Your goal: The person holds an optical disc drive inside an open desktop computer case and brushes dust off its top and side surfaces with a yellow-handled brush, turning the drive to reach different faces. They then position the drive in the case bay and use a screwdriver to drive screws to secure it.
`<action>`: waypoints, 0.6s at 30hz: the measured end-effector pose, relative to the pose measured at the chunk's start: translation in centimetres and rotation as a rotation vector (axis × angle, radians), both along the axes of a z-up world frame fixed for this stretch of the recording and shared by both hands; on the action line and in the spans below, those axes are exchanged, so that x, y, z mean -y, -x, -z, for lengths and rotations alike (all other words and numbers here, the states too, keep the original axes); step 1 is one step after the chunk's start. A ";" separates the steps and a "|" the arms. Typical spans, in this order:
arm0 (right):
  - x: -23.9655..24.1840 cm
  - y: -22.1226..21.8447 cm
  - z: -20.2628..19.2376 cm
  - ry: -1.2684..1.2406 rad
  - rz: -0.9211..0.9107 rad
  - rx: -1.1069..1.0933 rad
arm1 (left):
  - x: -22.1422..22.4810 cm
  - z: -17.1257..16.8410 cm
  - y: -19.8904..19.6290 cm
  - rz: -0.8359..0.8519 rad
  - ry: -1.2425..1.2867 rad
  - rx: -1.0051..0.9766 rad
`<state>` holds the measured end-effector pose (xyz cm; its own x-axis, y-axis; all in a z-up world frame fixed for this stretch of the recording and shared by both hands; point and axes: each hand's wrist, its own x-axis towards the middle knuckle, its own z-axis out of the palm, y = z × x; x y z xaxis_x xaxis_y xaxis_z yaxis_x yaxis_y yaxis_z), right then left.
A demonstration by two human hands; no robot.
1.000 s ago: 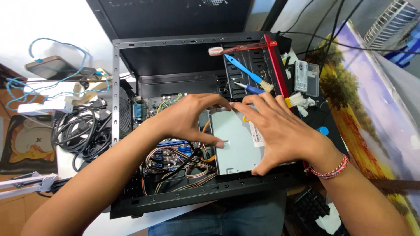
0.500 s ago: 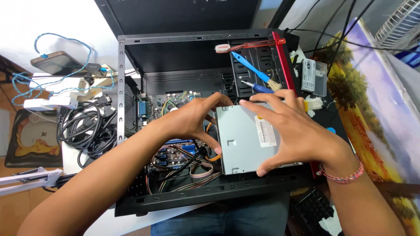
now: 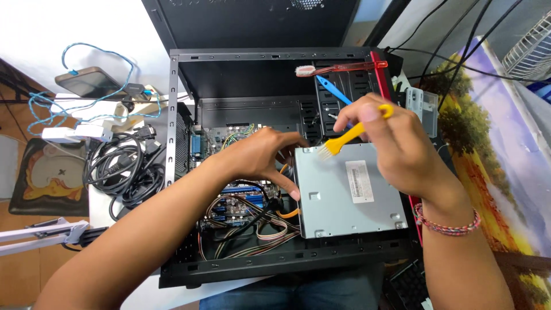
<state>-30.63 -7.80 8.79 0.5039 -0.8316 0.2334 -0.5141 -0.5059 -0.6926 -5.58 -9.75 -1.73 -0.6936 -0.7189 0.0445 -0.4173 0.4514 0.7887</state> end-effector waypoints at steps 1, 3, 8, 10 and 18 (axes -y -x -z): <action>0.0 -0.3 0.4 -0.001 -0.001 0.001 | -0.1 -0.1 -0.1 -0.001 -0.001 0.001; 0.1 -0.9 1.1 -0.018 0.102 -0.025 | -0.2 -0.2 -0.2 0.001 0.021 0.119; 0.5 -1.0 2.9 0.075 -0.014 0.035 | 0.0 0.4 -0.6 0.012 0.059 0.118; 0.4 -1.0 3.2 0.162 0.000 -0.017 | 0.3 0.2 -0.5 0.026 0.066 0.113; -0.4 -0.5 3.0 0.170 0.033 0.069 | 0.5 0.6 -0.3 0.027 0.080 0.145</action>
